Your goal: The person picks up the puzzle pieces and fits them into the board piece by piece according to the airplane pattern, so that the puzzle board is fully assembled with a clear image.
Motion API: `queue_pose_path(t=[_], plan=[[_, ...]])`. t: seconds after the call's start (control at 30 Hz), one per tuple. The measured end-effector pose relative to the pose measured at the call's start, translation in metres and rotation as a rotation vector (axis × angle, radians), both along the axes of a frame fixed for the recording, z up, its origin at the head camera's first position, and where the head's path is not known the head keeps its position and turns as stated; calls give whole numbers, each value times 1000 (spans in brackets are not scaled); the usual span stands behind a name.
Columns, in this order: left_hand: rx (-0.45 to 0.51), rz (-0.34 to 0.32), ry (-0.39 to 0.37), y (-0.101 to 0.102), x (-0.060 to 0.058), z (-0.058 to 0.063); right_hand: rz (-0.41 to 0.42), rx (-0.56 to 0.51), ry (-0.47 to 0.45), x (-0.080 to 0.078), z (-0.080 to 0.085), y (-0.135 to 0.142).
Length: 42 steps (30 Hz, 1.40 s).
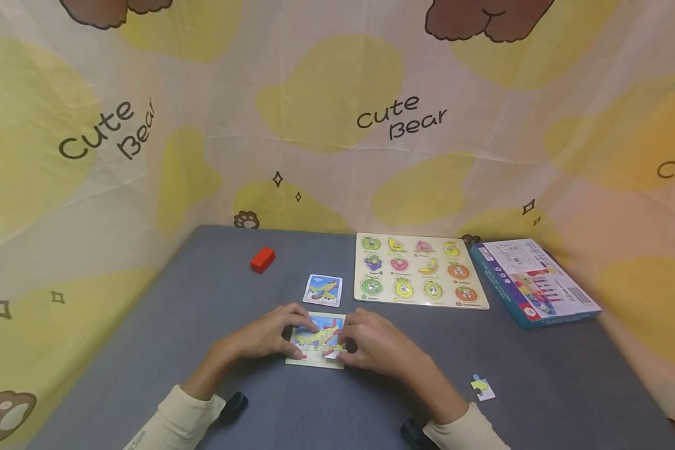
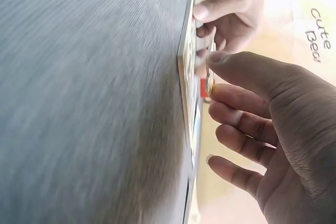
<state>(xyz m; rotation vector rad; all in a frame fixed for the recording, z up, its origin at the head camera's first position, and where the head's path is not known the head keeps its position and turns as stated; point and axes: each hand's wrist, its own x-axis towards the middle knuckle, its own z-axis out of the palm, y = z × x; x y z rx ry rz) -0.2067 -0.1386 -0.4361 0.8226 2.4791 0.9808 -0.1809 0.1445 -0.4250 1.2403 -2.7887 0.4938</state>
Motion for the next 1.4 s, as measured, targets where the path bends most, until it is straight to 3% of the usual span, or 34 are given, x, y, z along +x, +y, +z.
queue_pose_path(t=[0.43,0.97,1.4], plan=[[9,-3,11,0,1,-2,47,20,-2,-11,-8,-26],[14,-2,2,-1,0,-4,37,7,-17,-7,-9,-32],[17,-6,16,-2,1,-4,84,-6,-11,-7,-11,-33]])
